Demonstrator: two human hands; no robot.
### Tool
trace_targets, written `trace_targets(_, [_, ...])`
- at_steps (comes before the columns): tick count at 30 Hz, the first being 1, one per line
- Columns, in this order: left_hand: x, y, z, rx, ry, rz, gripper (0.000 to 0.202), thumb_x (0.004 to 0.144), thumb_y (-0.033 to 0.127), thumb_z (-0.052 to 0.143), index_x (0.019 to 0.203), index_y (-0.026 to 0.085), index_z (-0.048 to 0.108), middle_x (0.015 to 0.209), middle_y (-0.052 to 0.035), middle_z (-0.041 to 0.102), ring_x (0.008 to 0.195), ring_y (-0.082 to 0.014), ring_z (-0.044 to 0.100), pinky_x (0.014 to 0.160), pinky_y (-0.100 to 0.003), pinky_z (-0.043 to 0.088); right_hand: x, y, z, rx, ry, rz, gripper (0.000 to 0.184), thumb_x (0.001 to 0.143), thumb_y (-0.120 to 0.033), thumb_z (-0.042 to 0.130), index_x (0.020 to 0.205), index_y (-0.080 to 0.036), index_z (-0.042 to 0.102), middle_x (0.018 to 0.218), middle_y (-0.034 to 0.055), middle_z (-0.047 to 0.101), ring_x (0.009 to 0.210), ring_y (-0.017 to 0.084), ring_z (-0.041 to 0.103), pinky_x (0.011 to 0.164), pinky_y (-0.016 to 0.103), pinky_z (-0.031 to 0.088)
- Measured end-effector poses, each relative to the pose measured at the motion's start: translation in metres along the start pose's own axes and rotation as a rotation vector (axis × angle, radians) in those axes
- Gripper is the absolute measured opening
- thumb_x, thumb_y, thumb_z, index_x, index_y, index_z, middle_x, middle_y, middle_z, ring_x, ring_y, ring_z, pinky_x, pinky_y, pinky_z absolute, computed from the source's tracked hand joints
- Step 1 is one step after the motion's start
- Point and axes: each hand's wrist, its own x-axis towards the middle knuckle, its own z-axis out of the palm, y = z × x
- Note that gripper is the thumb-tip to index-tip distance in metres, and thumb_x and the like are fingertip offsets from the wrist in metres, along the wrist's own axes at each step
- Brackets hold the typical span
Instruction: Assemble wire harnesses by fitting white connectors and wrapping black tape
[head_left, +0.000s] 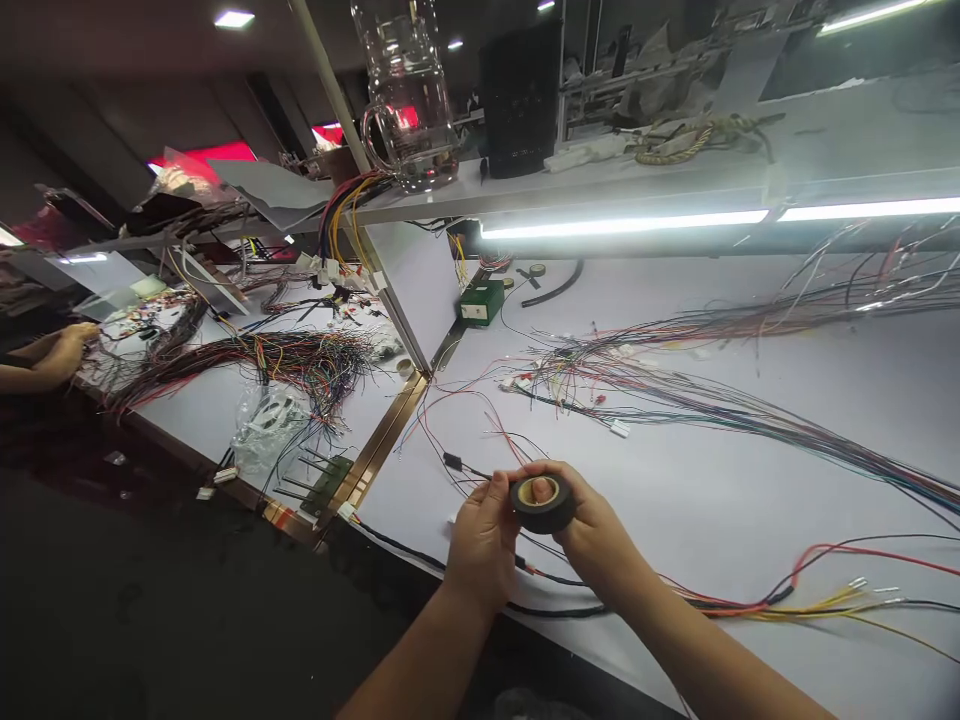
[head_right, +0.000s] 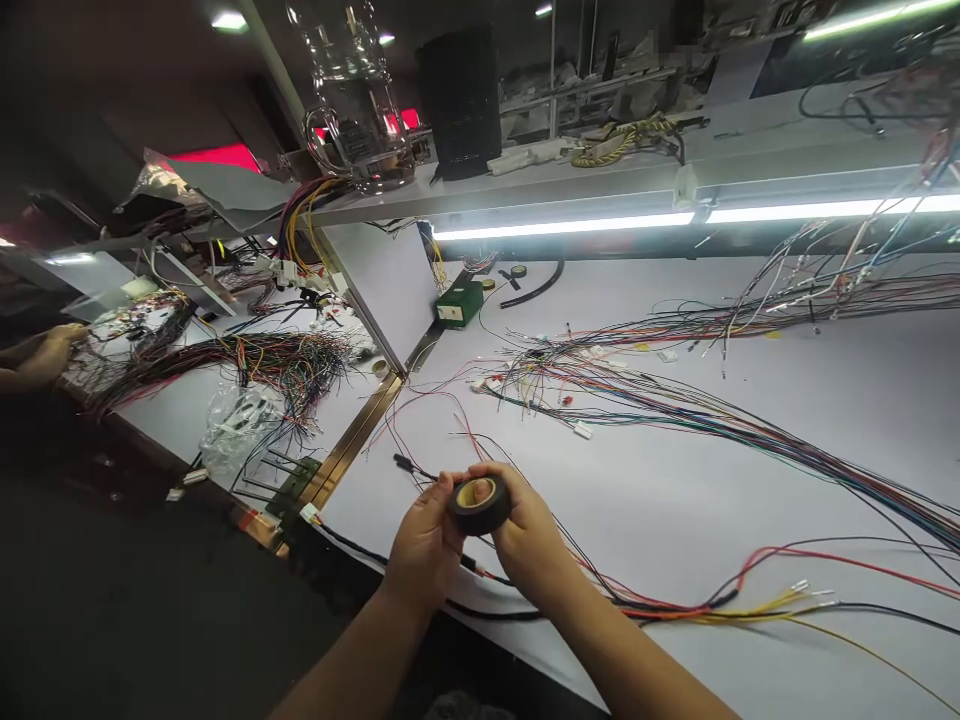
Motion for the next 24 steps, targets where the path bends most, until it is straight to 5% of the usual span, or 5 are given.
trace_targets(7, [-0.003, 0.017, -0.007, 0.189, -0.191, 0.175, 0.025, 0.089, 0.036, 0.06, 0.096, 0.016, 0.073, 0.102, -0.01, 0.073, 0.109, -0.0247, 0.062, 0.1, -0.039, 0.042, 0.002, 0.011, -0.023, 0.192, -0.004, 0.449, 0.016, 0.08, -0.027, 0.051, 0.093, -0.018, 0.054, 0.045, -0.0104, 0.031, 0.038, 0.006, 0.024, 0.039, 0.019, 0.015])
trace_targets(11, [-0.008, 0.037, -0.01, 0.508, -0.408, 0.203, 0.032, 0.091, 0.041, 0.055, 0.106, 0.017, 0.071, 0.11, -0.013, 0.071, 0.1, -0.0256, 0.067, 0.095, -0.041, 0.046, 0.0, 0.006, -0.048, 0.112, -0.34, 0.578, 0.013, 0.078, -0.029, 0.059, 0.082, -0.017, 0.054, 0.053, -0.0092, 0.034, 0.04, 0.003, 0.019, 0.039, 0.019, 0.011])
trace_targets(15, [-0.008, 0.048, -0.001, 0.791, -0.32, 0.284, 0.038, 0.088, 0.047, 0.056, 0.111, 0.019, 0.067, 0.114, -0.0134, 0.069, 0.074, -0.0196, 0.071, 0.076, -0.033, 0.055, -0.008, -0.01, -0.057, -0.088, -0.395, 0.276, 0.039, 0.09, -0.036, 0.052, 0.127, -0.027, 0.047, 0.079, -0.0014, 0.054, 0.054, 0.007, 0.043, 0.049, 0.02, 0.037])
trace_targets(20, [-0.004, 0.038, 0.003, 0.733, -0.047, 0.165, 0.043, 0.088, 0.056, 0.049, 0.11, 0.021, 0.061, 0.116, -0.0117, 0.069, 0.055, -0.0136, 0.066, 0.053, -0.026, 0.053, -0.015, -0.004, -0.044, -0.72, -0.417, -0.458, 0.041, 0.091, -0.018, 0.045, 0.124, -0.039, 0.057, 0.127, 0.0074, 0.049, 0.077, 0.012, 0.055, 0.068, 0.03, 0.046])
trace_targets(24, [0.003, 0.028, -0.011, 0.452, -0.006, 0.114, 0.034, 0.089, 0.05, 0.054, 0.103, 0.019, 0.061, 0.11, -0.0099, 0.071, 0.074, -0.0166, 0.07, 0.067, -0.028, 0.055, -0.017, 0.017, -0.04, -0.538, -0.15, -0.396, 0.027, 0.091, -0.027, 0.046, 0.111, -0.034, 0.064, 0.106, 0.0057, 0.06, 0.076, 0.016, 0.057, 0.066, 0.031, 0.046])
